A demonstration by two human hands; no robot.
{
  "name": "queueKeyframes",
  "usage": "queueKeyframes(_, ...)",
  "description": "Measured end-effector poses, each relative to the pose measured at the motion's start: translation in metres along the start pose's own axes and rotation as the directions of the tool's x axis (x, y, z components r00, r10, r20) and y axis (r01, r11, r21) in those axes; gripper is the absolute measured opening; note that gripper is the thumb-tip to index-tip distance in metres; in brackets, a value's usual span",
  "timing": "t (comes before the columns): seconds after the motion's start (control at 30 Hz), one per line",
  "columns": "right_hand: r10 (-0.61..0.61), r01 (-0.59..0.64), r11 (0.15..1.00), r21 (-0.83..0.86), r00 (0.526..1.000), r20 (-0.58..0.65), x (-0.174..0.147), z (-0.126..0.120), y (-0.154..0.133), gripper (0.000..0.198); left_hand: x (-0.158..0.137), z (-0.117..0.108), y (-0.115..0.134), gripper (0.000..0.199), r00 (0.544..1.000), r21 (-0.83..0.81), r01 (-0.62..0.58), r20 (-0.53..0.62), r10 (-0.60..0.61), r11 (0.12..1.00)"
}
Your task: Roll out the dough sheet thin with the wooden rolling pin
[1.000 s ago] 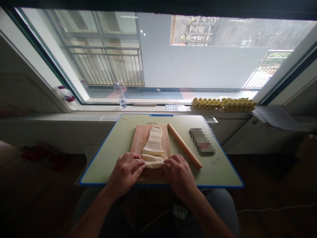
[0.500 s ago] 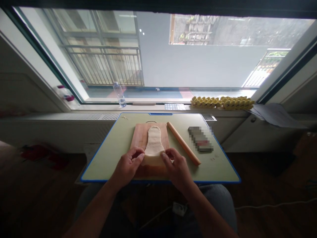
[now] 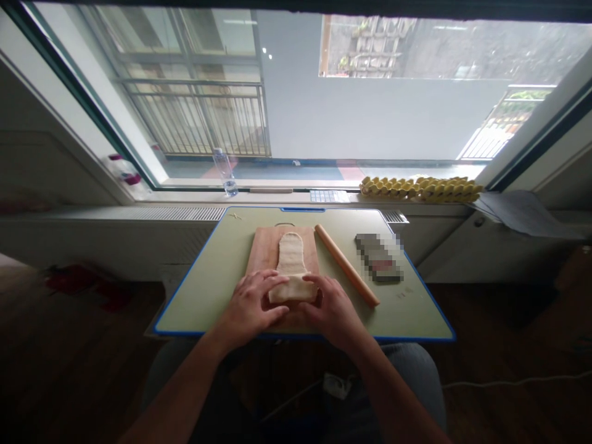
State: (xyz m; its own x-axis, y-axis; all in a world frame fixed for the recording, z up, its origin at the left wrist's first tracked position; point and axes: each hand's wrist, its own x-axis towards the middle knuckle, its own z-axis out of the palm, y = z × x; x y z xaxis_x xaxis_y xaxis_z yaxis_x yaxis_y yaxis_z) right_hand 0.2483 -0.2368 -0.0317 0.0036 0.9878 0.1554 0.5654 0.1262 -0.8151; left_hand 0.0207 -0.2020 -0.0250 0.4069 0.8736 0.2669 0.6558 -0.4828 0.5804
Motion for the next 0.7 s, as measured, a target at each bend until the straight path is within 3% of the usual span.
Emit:
queueKeyframes(0.1, -0.028, 0.026, 0.996, -0.084, 0.999, -0.019, 0.004, 0.000, -0.002, 0.042, 0.004, 0.003, 0.000, 0.043, 0.998, 0.041, -0.060, -0.013, 0.061, 0.997)
queueKeyframes(0.23, 0.078, -0.078, 0.996, 0.036, 0.997, -0.014, 0.017, 0.001, -0.005, 0.037, 0.019, 0.006, -0.001, 0.013, 0.995, -0.056, -0.091, -0.050, 0.089, 0.994)
queueKeyframes(0.43, 0.086, -0.072, 0.966, 0.247, 0.995, -0.050, 0.013, 0.001, -0.007, 0.039, 0.022, -0.002, 0.001, 0.018, 1.000, -0.237, 0.008, -0.014, -0.011, 0.972)
queueKeyframes(0.53, 0.093, -0.079, 0.981, 0.177, 0.993, -0.075, -0.003, 0.002, -0.006, 0.037, 0.013, -0.002, 0.001, 0.021, 0.999, -0.278, 0.037, 0.032, -0.029, 0.960)
queueKeyframes(0.7, 0.038, -0.042, 0.999, -0.029, 0.990, -0.133, -0.021, -0.001, -0.004, 0.030, 0.007, 0.004, 0.001, 0.015, 1.000, -0.341, -0.012, -0.008, 0.010, 0.940)
